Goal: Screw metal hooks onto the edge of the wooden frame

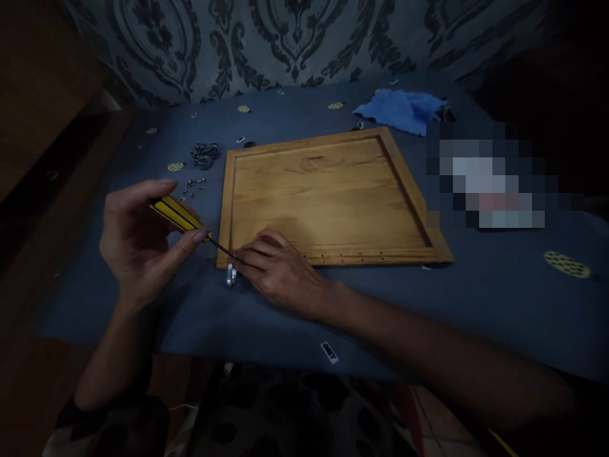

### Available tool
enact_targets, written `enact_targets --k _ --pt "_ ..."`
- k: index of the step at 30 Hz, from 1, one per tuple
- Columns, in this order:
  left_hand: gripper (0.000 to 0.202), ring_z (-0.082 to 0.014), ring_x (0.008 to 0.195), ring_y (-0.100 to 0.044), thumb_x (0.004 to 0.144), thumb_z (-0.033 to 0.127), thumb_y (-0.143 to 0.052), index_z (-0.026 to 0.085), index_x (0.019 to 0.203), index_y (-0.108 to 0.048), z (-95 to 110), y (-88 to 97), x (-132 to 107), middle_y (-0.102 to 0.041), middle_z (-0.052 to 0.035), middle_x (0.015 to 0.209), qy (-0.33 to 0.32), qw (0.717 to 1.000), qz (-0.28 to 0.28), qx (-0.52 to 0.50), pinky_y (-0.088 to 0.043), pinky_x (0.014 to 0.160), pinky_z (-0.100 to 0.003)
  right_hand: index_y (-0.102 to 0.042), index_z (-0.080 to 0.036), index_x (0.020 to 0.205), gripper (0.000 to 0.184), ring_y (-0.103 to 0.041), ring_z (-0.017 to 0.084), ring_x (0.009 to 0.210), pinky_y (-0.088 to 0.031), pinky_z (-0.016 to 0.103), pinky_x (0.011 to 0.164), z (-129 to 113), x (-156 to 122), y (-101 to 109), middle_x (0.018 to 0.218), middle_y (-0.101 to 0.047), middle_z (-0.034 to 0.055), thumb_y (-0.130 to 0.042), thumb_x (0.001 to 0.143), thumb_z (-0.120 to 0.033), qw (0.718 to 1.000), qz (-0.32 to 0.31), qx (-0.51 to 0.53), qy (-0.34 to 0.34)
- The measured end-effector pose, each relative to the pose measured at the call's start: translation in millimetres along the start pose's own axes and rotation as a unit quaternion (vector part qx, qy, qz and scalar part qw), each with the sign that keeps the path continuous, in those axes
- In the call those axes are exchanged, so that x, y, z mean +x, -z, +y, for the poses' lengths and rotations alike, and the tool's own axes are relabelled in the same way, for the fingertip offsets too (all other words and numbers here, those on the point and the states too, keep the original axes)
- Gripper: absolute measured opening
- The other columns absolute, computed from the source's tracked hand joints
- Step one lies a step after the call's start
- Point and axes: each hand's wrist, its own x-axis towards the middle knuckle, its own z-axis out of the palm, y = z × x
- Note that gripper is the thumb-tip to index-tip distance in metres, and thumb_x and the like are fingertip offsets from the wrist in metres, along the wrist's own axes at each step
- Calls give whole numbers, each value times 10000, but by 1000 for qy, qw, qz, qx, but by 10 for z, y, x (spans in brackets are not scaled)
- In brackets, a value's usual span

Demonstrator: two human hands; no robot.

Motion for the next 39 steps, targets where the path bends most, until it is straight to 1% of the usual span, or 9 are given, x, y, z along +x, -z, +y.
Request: enact_targets --k 6,10,13,17,23,25,29,33,39 --pt "740 -89 801 -657 592 249 -938 239 1258 -615 -9 12 -17 -582 -29 1135 -5 1000 3 -1 -589 571 -174 -685 -124 1118 262 -619 186 971 -420 385 959 0 5 4 1075 -754 60 -437 1054 -178 1000 -4 3 0" --pt "737 -100 823 -660 583 249 -942 242 1243 -613 -8 6 -32 -587 -23 1139 21 1000 6 11 -597 596 -190 -685 -151 1121 246 -612 185 974 -419 391 967 0 1 6 1084 -748 59 -451 1049 -183 1000 -12 8 -6" --pt "747 -126 879 -656 554 279 -953 225 1215 -609 -14 4 -45 -562 -13 1131 28 999 12 11 -623 626 -237 -680 -138 1129 218 -609 194 986 -409 401 978 -1 0 7 1081 -744 75 -487 1031 -163 1000 -19 11 -6" --pt "755 -149 942 -642 534 289 -959 203 1193 -601 -14 7 -41 -502 -6 1116 31 999 12 6 -655 732 -353 -676 -125 1130 211 -614 190 987 -402 393 981 0 2 2 1067 -745 72 -494 1030 -157 1000 -21 7 -4" --pt "696 -90 879 -615 591 212 -928 199 1210 -610 27 -1 7 -552 2 1082 4 1000 2 6 -560 589 -149 -686 -137 1119 250 -615 190 982 -406 390 987 -1 10 21 1080 -746 58 -448 1043 -155 1000 -24 1 -1" --pt "685 -93 894 -613 601 219 -923 194 1212 -616 27 2 15 -566 2 1071 -17 999 10 29 -554 605 -153 -686 -124 1127 255 -617 199 983 -411 400 983 -2 11 28 1086 -746 70 -447 1039 -149 1000 -20 3 1" --pt "703 -106 904 -626 556 257 -947 165 1174 -624 11 17 13 -567 10 1040 -42 996 23 74 -584 696 -228 -683 -126 1133 255 -616 200 977 -418 401 982 -1 7 28 1083 -748 64 -447 1039 -152 1000 -19 3 1" --pt "735 -98 914 -615 556 245 -949 161 1205 -616 8 25 10 -566 5 1049 -38 997 13 65 -560 682 -193 -687 -127 1127 246 -615 205 999 -411 408 996 2 5 26 1082 -744 71 -461 1032 -151 1000 -27 4 0" --pt "749 -108 934 -607 576 263 -942 147 1239 -613 -12 35 4 -584 -11 1036 -92 991 19 94 -563 705 -206 -683 -134 1136 247 -617 204 1015 -413 416 998 3 2 26 1103 -742 73 -458 1035 -158 999 -38 11 -4"
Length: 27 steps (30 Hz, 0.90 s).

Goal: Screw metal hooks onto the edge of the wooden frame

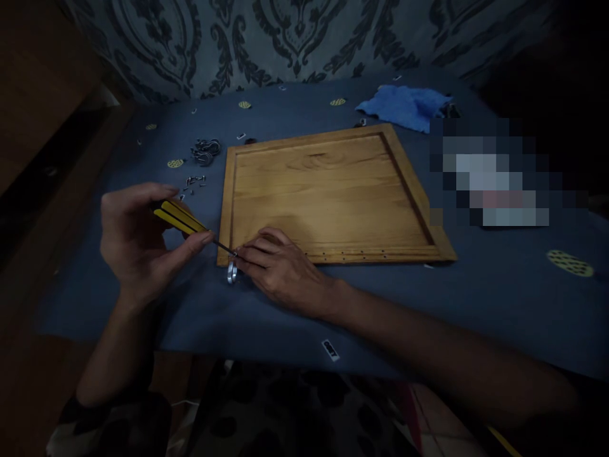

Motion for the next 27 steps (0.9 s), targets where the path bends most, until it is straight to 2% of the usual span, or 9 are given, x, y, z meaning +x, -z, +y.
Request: enact_targets --k 3,8,15,20,23,27 --pt "747 -117 895 -619 544 272 -956 148 1204 -628 2 3 2 -586 -11 1022 12 1000 5 10 -571 658 -217 -685 -115 1118 236 -615 208 1011 -416 413 998 -1 -3 -7 1106 -744 80 -469 1029 -151 1000 10 0 4" --pt "736 -112 893 -614 565 259 -946 151 1220 -627 18 -6 13 -589 -16 1026 7 1000 3 -6 -565 631 -198 -691 -139 1104 244 -614 203 1001 -418 410 987 0 -7 -16 1100 -744 68 -457 1037 -162 1000 8 -13 4" --pt "736 -99 935 -618 572 226 -944 141 1232 -631 -2 -4 8 -615 -10 1036 -5 1000 2 -18 -553 757 -197 -689 -153 1100 263 -612 197 986 -407 410 989 -3 -3 -6 1074 -744 66 -432 1047 -164 1000 5 -17 2" --pt "758 -80 931 -629 555 170 -947 145 1244 -631 9 -16 13 -619 -5 1045 3 999 1 -40 -542 788 -170 -686 -146 1107 270 -609 193 985 -411 404 987 -5 -2 -11 1071 -746 67 -423 1052 -172 1000 3 -12 -1" --pt "710 -88 936 -617 570 163 -938 172 1220 -651 36 -22 11 -609 -7 1040 29 999 9 -45 -559 752 -172 -691 -147 1099 264 -609 195 992 -412 409 985 -3 -2 -14 1078 -747 69 -434 1050 -177 1000 5 -11 -1" --pt "733 -120 878 -675 589 183 -933 206 1252 -622 43 -11 -4 -626 -20 1085 59 995 -23 -77 -597 664 -217 -700 -154 1092 256 -614 197 990 -414 410 980 1 -1 -14 1096 -749 67 -450 1038 -156 1000 9 -14 2"
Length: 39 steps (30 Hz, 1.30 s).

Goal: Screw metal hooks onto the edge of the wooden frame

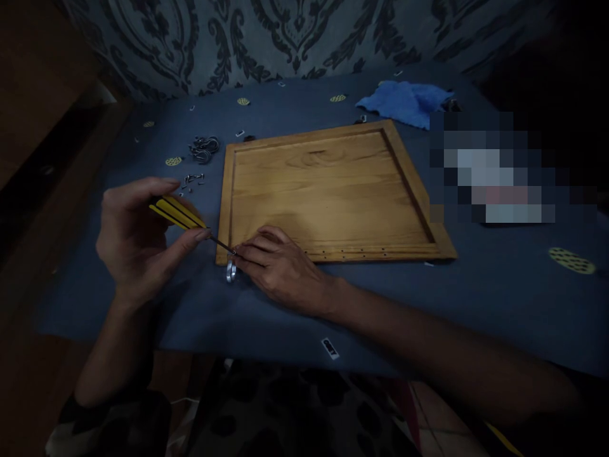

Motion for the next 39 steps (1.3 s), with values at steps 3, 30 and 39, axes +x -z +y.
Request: enact_targets --k 3,30,39 --pt "724 -131 814 -713 646 191 -907 227 1292 -581 -20 5 0 -624 -31 1151 -4 998 -40 -39 -632 639 -272 -700 -137 1084 255 -617 198 985 -415 402 972 2 2 -3 1101 -751 72 -450 1040 -156 1000 9 0 1" --pt "676 -128 821 -716 699 97 -850 246 1301 -582 26 -32 19 -635 -38 1171 10 995 -50 -87 -636 655 -253 -702 -133 1069 238 -621 204 975 -408 399 977 -4 -4 0 1087 -757 68 -468 1034 -165 1000 7 -3 0" --pt "725 -138 836 -684 685 161 -878 257 1332 -566 3 26 17 -669 -28 1063 -2 994 -84 -67 -615 679 -273 -699 -122 1090 257 -620 201 983 -416 398 978 -2 0 3 1088 -754 69 -451 1043 -168 1000 21 3 3"
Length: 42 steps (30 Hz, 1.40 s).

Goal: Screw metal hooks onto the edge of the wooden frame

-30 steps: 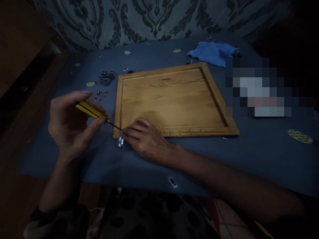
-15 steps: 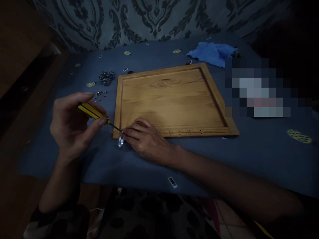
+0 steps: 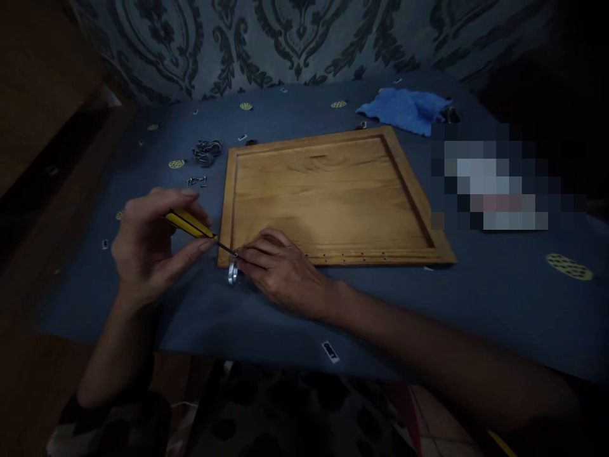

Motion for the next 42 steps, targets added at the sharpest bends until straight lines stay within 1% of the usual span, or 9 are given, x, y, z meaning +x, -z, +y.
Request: enact_targets --k 4,8,12,18,23,27,30,38,42 --pt "717 -123 831 -657 654 156 -894 259 1302 -604 -11 -2 -16 -694 -39 1122 -6 1000 26 15 -602 692 -252 -698 -149 1113 225 -626 195 1000 -427 396 981 -16 10 23 1086 -755 62 -490 1032 -178 1000 -14 9 -10" --pt "670 -130 873 -679 696 103 -851 254 1302 -608 19 -15 -43 -691 -51 1154 29 999 30 2 -610 737 -239 -695 -115 1131 222 -627 210 1016 -432 428 994 -25 12 31 1093 -752 89 -513 1010 -153 1000 -17 17 -10" --pt "662 -152 916 -699 690 170 -869 254 1291 -606 39 -14 -90 -673 -53 1172 71 996 50 22 -607 756 -234 -699 -128 1138 235 -624 208 1016 -437 424 987 -26 10 27 1091 -749 92 -504 1008 -148 1000 -13 12 -5" --pt "609 -207 1045 -677 757 181 -814 299 1304 -574 64 -16 -121 -644 -52 1208 123 991 41 17 -615 777 -296 -707 -115 1107 230 -629 206 1024 -429 396 1001 -37 16 55 1089 -747 100 -501 1005 -132 1000 -16 9 -5" --pt "591 -165 861 -674 782 158 -779 324 1308 -566 111 -14 -69 -617 -45 1205 116 991 73 8 -598 685 -309 -710 -131 1111 222 -637 214 1024 -435 411 988 -32 11 50 1099 -746 104 -522 994 -127 1000 -18 13 3" --pt "538 -182 924 -672 814 159 -745 318 1295 -564 111 -8 -86 -616 -53 1212 134 989 63 24 -607 735 -322 -706 -126 1136 228 -645 226 1025 -438 433 982 -27 10 41 1097 -746 116 -553 969 -104 1000 -13 20 5" --pt "573 -188 934 -684 792 187 -773 316 1302 -546 90 -12 -115 -620 -54 1219 140 989 41 22 -622 737 -313 -708 -105 1123 217 -646 233 1016 -439 426 975 -27 11 43 1103 -748 121 -559 965 -100 1000 -10 18 9" --pt "603 -130 835 -674 769 160 -785 308 1307 -557 81 -31 -80 -622 -37 1198 102 993 35 52 -610 667 -233 -713 -109 1103 228 -636 219 1015 -429 402 986 -36 7 45 1091 -752 101 -511 1000 -132 1000 -13 7 5" --pt "588 -143 871 -669 760 193 -801 313 1290 -574 74 -34 -81 -638 -30 1180 103 992 39 57 -608 666 -227 -718 -125 1092 244 -634 216 1012 -443 398 978 -36 13 49 1097 -752 93 -488 1011 -140 1000 -10 1 7"
